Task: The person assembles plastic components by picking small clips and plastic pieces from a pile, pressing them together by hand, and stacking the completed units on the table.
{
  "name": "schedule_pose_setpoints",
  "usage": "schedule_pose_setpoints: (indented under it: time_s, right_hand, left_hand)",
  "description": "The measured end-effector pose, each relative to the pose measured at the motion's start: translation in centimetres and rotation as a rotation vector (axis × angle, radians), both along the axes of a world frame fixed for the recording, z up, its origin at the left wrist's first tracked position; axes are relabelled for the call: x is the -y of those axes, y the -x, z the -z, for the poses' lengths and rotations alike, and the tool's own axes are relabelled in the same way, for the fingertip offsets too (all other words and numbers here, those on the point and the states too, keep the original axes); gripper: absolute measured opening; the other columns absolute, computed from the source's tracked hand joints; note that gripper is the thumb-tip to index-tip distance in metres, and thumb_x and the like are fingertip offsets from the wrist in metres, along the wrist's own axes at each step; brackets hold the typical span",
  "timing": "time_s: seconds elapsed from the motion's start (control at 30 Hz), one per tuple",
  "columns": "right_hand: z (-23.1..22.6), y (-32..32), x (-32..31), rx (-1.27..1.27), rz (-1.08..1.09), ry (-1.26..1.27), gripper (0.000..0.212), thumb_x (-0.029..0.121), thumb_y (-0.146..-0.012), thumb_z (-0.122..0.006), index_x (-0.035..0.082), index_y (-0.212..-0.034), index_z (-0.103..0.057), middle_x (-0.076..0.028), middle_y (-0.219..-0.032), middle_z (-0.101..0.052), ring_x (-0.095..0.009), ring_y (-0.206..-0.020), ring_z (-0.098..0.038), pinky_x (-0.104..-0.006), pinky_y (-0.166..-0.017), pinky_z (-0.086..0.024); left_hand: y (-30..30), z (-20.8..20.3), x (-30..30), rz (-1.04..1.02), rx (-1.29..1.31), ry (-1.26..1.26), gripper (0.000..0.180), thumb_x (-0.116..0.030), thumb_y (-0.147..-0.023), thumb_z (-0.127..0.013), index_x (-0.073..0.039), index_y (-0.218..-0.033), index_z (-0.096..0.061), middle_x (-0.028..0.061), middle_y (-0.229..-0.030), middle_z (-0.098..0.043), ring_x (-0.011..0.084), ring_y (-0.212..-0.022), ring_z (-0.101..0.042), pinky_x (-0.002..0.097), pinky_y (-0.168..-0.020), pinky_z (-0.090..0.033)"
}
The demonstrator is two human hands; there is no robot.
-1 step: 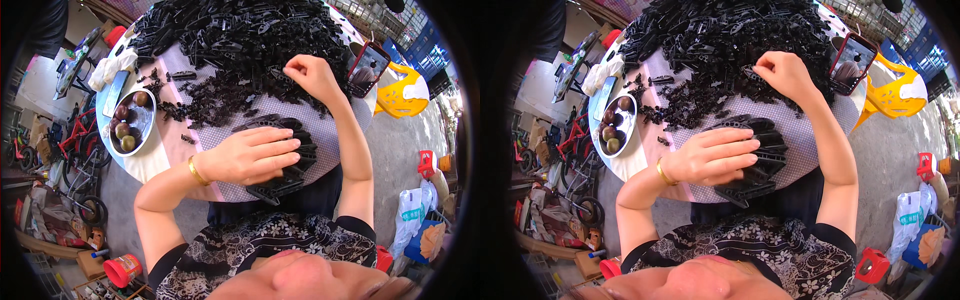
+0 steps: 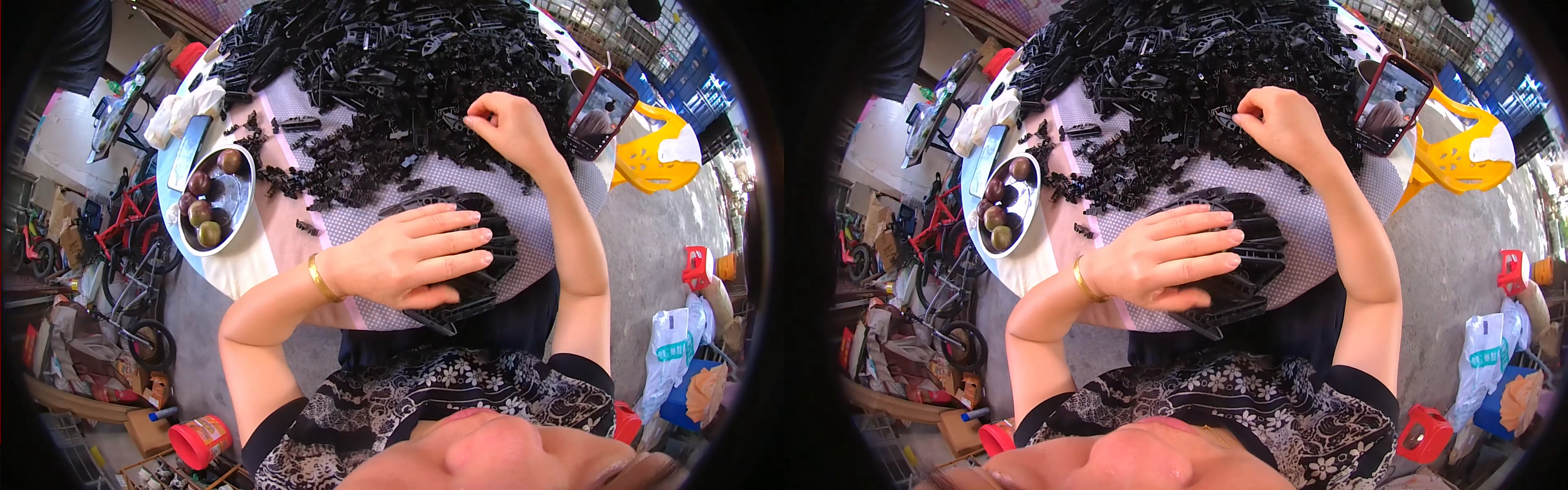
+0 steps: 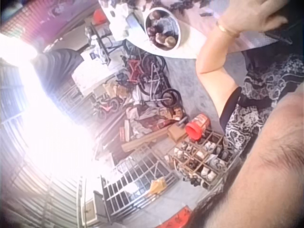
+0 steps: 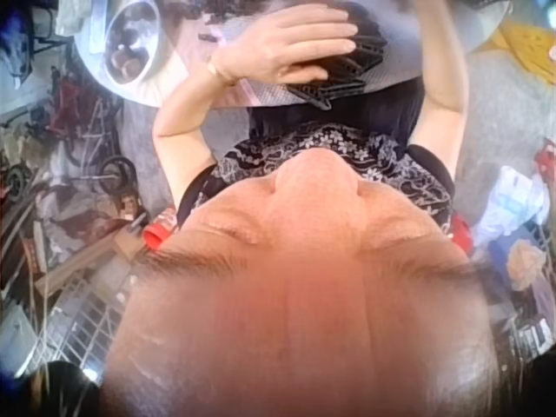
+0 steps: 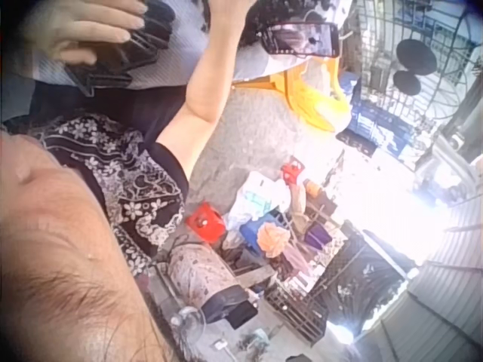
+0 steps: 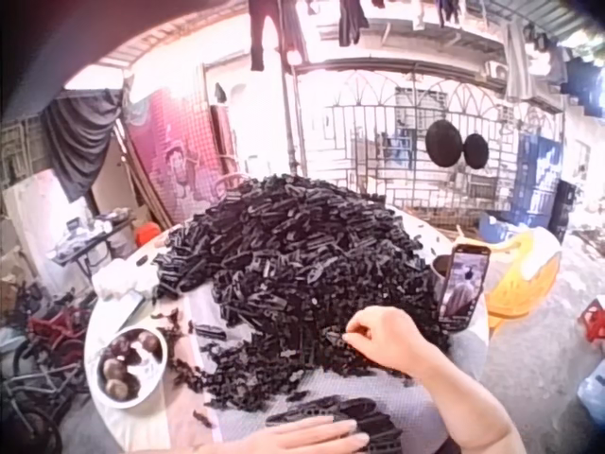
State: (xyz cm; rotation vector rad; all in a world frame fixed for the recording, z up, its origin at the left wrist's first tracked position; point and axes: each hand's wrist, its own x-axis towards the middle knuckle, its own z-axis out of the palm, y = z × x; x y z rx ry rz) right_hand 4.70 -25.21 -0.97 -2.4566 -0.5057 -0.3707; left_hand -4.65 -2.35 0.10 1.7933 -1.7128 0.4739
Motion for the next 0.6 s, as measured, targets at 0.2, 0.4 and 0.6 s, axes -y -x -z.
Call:
schedule_pose_setpoints:
  time_s: [0.2,0.4,0.6]
  right_hand:
    - [0.3,1.5,-1.0,0.09,0.121,0.268,0.019,0.018,-0.076,-0.066,0.007,-0.092,-0.066,-0.01,-0.089,-0.065,-0.028,-0.081,-0.063,-0.0382,-0.075,-0.05]
    - [0.3,1.4,-1.3,0.248,-0.097,0.19,0.021,0.01,-0.073,-0.065,0.007,-0.094,-0.065,-0.007,-0.087,-0.061,-0.026,-0.081,-0.061,-0.035,-0.072,-0.05]
    - [1.2,2.1,-2.3,0.159,-0.084,0.496,0.009,0.006,-0.072,-0.064,0.005,-0.08,-0.062,-0.007,-0.083,-0.054,-0.024,-0.081,-0.06,-0.0356,-0.069,-0.05]
  left_hand:
    - [-4.9,-0.8,-2.5,-0.536,-0.055,0.11,0.037,-0.005,-0.071,-0.062,-0.001,-0.108,-0.058,0.017,-0.112,-0.058,0.0371,-0.109,-0.052,0.0445,-0.098,-0.039]
    - [-11.8,4.8,-10.9,-1.416,0.07,-0.295,0.041,0.001,-0.077,-0.046,-0.001,-0.117,-0.054,0.0185,-0.125,-0.052,0.0384,-0.119,-0.044,0.0426,-0.098,-0.039]
    - [-12.0,3.9,-10.7,-1.28,-0.089,-0.313,0.025,0.0,-0.078,-0.047,-0.004,-0.098,-0.063,0.0165,-0.091,-0.06,0.0359,-0.089,-0.057,0.043,-0.078,-0.046]
